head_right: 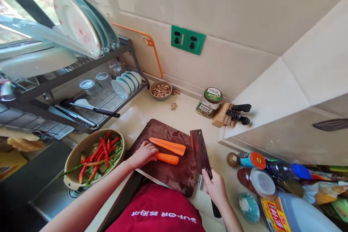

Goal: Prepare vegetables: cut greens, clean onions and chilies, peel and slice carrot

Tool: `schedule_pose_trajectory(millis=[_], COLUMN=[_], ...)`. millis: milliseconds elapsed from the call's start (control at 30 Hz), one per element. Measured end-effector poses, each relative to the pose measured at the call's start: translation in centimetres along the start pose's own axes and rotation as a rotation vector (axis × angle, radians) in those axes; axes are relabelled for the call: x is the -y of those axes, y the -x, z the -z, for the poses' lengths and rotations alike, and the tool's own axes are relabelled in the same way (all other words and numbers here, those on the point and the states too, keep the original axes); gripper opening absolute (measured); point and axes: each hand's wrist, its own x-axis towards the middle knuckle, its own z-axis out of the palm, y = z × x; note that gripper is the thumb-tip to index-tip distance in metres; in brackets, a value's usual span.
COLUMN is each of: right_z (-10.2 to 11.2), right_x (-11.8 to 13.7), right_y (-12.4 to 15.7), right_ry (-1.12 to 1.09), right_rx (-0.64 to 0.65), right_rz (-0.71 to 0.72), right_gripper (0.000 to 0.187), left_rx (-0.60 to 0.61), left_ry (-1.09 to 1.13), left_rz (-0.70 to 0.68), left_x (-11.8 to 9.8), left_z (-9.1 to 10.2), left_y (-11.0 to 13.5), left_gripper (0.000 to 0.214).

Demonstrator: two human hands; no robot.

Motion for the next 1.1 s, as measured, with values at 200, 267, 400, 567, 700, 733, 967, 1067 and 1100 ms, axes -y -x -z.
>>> schedule_pose_trajectory(millis=[200,267,400,567,700,733,967,1067,1100], right_z=[-1.7,-2.3,-2.8,-3.0,-3.3,-3.3,-3.1,-3.2,-3.3], right_x=[-3.9,-4.2,-3.7,-2.7,-1.9,-1.7,0.0,0.8,1.1], right_y=[3.0,3.5,3.8,3.8,3.7,3.6,3.1,2.9,2.9], right_ry=[-0.122,-0.137,-0.094,0.011,0.142,0.180,0.331,0.387,0.411], right_rx=[0.045,0.043,0.016,-0.040,-0.062,-0.067,-0.037,-0.018,-0.014], right_rz=[-0.136,-0.145,-0.116,-0.040,0.020,0.026,-0.018,-0.028,-0.026], right_gripper=[0.045,0.043,0.039,0.036,0.034,0.034,0.031,0.029,0.028], left_rx=[0.145,0.066,0.057,0.141,0.009,-0.037,-0.145,-0.127,-0.125], left_ry=[-0.154,-0.182,-0.118,-0.196,-0.289,-0.276,-0.010,0.026,0.036], left_rz=[0.167,0.142,-0.022,-0.092,-0.034,-0.025,-0.089,-0.055,-0.035], left_x=[0.1,-1.8,-5.8,-6.5,-5.6,-5.5,-5.0,-5.6,-5.9], left_z=[3.6,3.3,0.3,-1.9,-1.6,-1.6,-3.3,-3.7,-3.8], left_y=[-1.7,-4.2,-8.8,-10.6,-11.1,-11.1,-8.9,-9.2,-9.5], left_gripper=[0.022,0.027,0.043,0.022,0.013,0.014,0.028,0.022,0.022])
